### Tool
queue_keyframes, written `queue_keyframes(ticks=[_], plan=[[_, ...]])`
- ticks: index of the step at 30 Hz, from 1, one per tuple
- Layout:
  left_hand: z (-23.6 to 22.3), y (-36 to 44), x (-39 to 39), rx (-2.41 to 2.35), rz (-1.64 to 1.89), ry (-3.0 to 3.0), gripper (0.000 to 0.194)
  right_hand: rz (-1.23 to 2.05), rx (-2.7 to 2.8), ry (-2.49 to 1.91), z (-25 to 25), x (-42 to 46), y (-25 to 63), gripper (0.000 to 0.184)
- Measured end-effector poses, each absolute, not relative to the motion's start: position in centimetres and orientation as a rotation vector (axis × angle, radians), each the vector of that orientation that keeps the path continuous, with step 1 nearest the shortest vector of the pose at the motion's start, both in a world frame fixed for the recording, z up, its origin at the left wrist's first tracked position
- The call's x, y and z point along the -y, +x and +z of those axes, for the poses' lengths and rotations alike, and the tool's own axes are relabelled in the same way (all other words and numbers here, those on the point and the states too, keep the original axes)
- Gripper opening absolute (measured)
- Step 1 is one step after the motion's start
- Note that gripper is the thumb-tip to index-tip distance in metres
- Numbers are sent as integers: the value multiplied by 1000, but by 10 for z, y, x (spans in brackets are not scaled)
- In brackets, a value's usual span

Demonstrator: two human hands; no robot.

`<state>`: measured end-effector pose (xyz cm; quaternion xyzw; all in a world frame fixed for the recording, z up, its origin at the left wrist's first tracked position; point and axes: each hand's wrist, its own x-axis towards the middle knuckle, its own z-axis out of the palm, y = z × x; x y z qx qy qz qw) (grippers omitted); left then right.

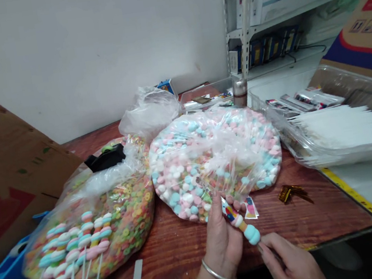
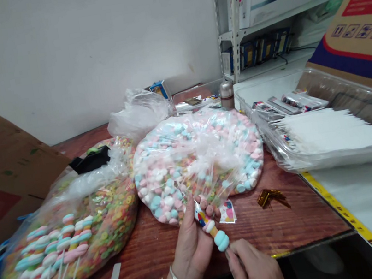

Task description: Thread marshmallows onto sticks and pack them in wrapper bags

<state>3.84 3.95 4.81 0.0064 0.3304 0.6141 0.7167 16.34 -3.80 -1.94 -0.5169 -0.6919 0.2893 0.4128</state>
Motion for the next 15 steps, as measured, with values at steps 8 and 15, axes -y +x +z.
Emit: queue_keyframes(ticks=[8,15], plan=[[47,52,-30,-696,1281,-2,26,647,1613,-1402,-12,25,140,28],[47,23,-44,-618,1357,72,28,1362,1261,-1238,-10,18,150,41]])
